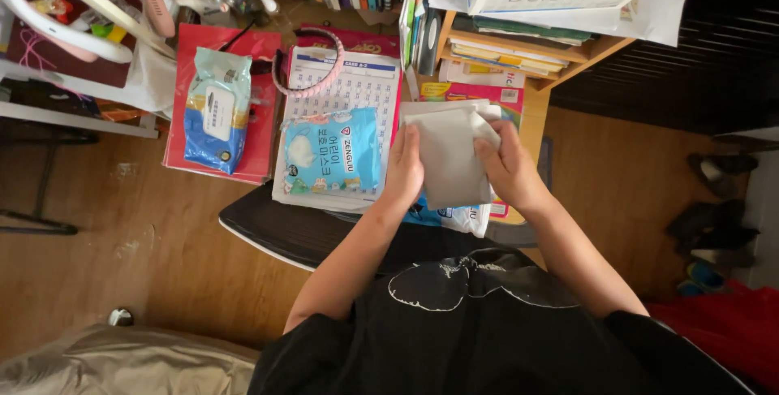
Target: The person organizes a cluttered desk by sorting and stacking papers, placing items into a box, and wiping a book cover with a wet wipe. They handle face masks, books, papers, markers, and a wet wipe, arranging them into piles and a storage box.
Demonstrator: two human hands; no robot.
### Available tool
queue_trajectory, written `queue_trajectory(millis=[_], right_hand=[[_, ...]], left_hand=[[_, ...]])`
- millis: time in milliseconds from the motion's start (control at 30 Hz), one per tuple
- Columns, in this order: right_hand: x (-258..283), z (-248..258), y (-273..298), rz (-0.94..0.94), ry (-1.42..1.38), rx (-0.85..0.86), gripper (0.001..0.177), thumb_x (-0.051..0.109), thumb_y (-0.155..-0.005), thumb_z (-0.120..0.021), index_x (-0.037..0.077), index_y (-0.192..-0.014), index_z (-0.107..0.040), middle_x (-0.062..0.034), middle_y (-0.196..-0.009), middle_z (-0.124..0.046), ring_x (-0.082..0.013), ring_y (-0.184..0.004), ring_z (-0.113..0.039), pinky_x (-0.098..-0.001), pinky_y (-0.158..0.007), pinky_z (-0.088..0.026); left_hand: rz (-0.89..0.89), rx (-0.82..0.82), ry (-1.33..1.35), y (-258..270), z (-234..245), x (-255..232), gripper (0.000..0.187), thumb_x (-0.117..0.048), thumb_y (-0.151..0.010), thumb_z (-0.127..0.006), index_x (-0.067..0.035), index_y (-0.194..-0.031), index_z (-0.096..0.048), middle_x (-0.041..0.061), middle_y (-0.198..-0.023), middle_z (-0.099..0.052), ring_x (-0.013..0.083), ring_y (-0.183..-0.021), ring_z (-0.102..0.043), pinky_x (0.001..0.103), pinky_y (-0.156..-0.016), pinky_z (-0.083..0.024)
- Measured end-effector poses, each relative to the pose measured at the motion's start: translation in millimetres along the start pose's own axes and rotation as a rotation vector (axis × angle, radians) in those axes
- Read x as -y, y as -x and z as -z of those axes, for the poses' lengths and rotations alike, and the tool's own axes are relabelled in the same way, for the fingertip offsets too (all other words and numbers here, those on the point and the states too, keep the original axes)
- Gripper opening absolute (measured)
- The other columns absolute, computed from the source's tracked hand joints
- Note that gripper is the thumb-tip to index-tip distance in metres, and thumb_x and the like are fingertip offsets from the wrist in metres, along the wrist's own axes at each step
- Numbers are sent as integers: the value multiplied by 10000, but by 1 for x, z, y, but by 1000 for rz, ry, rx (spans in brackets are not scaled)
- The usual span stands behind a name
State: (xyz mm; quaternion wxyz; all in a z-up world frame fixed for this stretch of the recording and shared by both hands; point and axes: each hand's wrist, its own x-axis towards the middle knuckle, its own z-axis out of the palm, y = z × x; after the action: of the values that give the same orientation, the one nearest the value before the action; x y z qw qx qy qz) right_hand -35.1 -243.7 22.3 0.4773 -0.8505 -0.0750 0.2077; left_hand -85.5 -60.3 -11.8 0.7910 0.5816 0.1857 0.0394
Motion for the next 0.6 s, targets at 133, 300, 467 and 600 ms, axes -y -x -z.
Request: queue_trajectory(millis=[133,300,467,600], right_hand=[[-31,0,-8,65,-21,-297,227,246,-958,-795,132,-1021,-609,-118,-741,-651,-210,-668,-611,-345,-581,-470],[-2,40,-14,107,-50,-118,236,154,-920,-836,66,-947,-619,-73,-730,-693,-106,-630,-620,-236,-583,-476],[19,50,-19,184,149,-75,205,121,-845,-851,69,-997,-724,-125,-779,-722,-168,-688,-677,-320,-675,-538],[37,55,-21,230,161,-82,258,103,-782,-906,69,-989,-756,-135,-831,-741,-181,-740,-699,-324,-692,-564]], left_hand=[[-26,-33,276,-12,6,49,554,-402,-1132,-450,6,-1507,-437,205,-1362,-593,237,-1227,-586,475,-1116,-441],[-135,61,488,-13,14,26,300,-352,-1138,-446,-110,-1155,-624,78,-1036,-740,136,-904,-710,371,-893,-598],[-192,144,472,-14,16,9,274,-316,-1135,-455,-117,-1030,-613,63,-944,-746,102,-816,-701,349,-835,-614],[-210,161,440,-21,21,29,273,-296,-1140,-446,-109,-1019,-604,56,-934,-742,94,-823,-688,351,-845,-606]])
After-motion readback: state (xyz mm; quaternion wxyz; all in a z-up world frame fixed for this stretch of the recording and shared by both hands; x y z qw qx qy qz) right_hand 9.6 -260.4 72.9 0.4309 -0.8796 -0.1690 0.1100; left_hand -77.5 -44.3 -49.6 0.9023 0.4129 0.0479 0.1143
